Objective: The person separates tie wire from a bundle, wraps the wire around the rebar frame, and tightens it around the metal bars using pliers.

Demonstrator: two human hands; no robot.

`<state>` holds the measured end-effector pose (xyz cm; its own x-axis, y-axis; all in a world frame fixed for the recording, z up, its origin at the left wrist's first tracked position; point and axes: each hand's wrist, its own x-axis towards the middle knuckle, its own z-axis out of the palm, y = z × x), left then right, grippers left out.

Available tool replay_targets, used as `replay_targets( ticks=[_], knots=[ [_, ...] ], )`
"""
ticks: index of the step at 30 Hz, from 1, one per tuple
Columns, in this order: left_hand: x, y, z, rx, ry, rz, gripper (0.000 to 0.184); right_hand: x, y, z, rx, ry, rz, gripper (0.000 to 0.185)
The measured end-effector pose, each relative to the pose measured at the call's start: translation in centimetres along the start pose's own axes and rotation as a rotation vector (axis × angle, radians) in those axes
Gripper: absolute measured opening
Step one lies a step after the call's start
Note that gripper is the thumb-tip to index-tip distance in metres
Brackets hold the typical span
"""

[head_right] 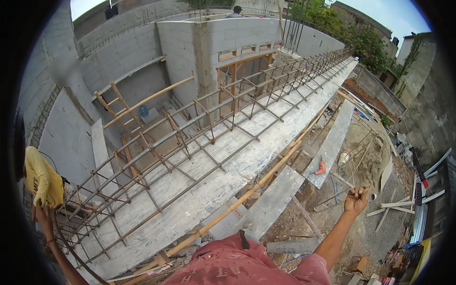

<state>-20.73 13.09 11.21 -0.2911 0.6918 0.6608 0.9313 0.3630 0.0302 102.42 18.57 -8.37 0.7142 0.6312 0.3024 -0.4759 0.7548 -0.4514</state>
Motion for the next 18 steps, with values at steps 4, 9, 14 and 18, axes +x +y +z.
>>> replay_targets(
  ticks=[4, 9, 14, 18],
  knots=[
    [-0.2, 31.5, -7.2, -0.718, -0.109, 0.032, 0.045, 0.1, 1.8, 4.1, -0.149, 0.058, -0.018, 0.017],
    [-2.2, 57.1, -7.6, -1.056, -0.605, 0.797, 0.061, -1.2, 5.6, 17.2, -0.463, -0.192, -0.041, 0.016],
    [-6.2, 75.2, -4.1, -1.9, -1.469, 0.397, 0.095, -7.7, 8.5, 23.7, -0.849, -0.468, 0.165, 0.02],
    [-9.1, 85.5, -4.0, -1.985, -1.852, -0.056, 0.076, -11.6, 10.4, 21.7, -0.79, -0.618, 0.323, 0.021]
  ],
)
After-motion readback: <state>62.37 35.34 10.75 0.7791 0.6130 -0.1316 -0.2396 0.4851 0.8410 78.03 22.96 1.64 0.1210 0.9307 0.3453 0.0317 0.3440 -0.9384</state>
